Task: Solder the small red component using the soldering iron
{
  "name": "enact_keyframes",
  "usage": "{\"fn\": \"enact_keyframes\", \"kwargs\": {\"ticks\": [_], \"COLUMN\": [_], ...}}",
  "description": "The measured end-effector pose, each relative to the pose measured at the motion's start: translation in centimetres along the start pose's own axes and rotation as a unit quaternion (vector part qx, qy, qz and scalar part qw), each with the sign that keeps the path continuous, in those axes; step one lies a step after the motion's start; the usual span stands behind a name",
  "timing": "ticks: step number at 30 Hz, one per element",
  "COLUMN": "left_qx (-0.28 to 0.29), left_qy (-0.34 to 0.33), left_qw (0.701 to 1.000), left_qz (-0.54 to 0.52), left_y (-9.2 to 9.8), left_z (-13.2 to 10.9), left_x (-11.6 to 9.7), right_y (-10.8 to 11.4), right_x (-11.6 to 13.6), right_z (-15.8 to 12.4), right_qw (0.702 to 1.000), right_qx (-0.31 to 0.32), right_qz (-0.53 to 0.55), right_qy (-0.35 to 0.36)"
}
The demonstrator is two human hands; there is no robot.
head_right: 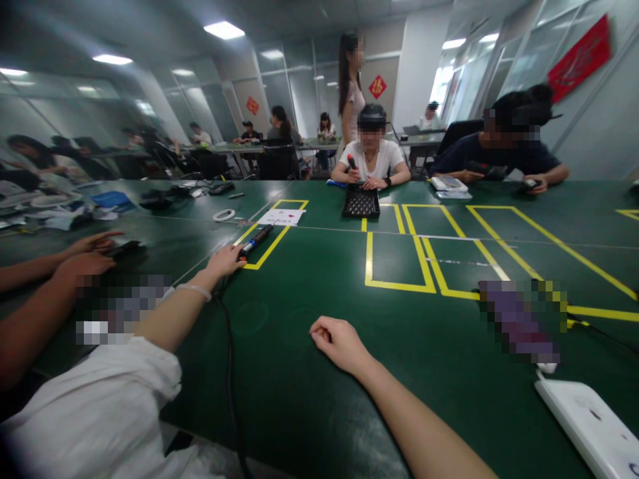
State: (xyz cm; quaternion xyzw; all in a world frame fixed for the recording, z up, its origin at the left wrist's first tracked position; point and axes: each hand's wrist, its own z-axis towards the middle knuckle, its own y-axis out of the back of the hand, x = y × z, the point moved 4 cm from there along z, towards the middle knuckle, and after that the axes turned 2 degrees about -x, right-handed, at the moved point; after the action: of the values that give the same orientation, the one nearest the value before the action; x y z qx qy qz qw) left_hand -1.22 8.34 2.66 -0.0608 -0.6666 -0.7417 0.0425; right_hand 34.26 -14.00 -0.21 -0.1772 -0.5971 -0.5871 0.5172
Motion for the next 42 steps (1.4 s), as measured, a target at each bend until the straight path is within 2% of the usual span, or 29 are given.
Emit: {"fn": "enact_keyframes", "kwargs": {"ticks": [3,6,10,12,14,16,19,21,23,25,28,31,37,42], "left_qx": [-0.042,-0.084,-0.104,-0.123,-0.126,-0.080,0.062,0.142,0.192,0.232,0.272,0.272,0.248,0.244], "left_qy": [0.004,0.038,0.078,0.060,0.012,-0.070,-0.214,-0.261,-0.276,-0.290,-0.309,-0.302,-0.283,-0.286], "left_qw": [0.999,0.996,0.991,0.989,0.982,0.956,0.866,0.816,0.779,0.749,0.723,0.720,0.721,0.718], "left_qz": [0.009,0.007,-0.012,-0.047,-0.137,-0.272,-0.448,-0.496,-0.529,-0.549,-0.556,-0.562,-0.582,-0.586], "left_y": [0.3,0.7,2.0,3.2,4.4,5.3,6.2,6.5,6.7,6.7,6.4,6.0,5.2,5.0], "left_z": [-1.0,-1.9,-2.2,-2.6,-3.7,-5.9,-10.9,-14.2,-16.7,-18.2,-18.9,-18.5,-17.9,-17.7], "left_x": [-1.3,-2.3,-3.4,-5.0,-7.6,-11.1,-16.8,-19.5,-21.0,-21.7,-21.9,-21.7,-21.3,-20.9], "right_y": [0.0,-0.1,-0.1,0.0,0.1,0.1,0.2,0.3,0.4,0.4,0.2,0.2,0.6,0.5], "right_x": [-0.1,-0.1,-0.1,-0.1,-0.3,-0.5,-1.0,-1.3,-1.4,-1.3,-1.1,-1.0,-1.6,-1.3], "right_z": [0.0,0.0,0.1,0.1,0.1,0.1,0.1,0.1,0.1,0.1,0.1,0.0,0.1,0.2], "right_qw": [1.000,1.000,1.000,1.000,1.000,0.999,0.997,0.993,0.985,0.978,0.976,0.977,0.983,0.982], "right_qx": [0.000,0.000,-0.002,-0.003,-0.004,-0.004,-0.015,-0.036,-0.060,-0.066,-0.042,-0.033,-0.077,-0.056], "right_qz": [-0.003,-0.003,-0.001,0.008,0.022,0.040,0.070,0.105,0.155,0.195,0.212,0.211,0.165,0.178], "right_qy": [0.000,-0.001,-0.002,-0.002,-0.007,-0.019,-0.038,-0.045,-0.043,-0.032,-0.015,-0.012,-0.027,-0.024]}}
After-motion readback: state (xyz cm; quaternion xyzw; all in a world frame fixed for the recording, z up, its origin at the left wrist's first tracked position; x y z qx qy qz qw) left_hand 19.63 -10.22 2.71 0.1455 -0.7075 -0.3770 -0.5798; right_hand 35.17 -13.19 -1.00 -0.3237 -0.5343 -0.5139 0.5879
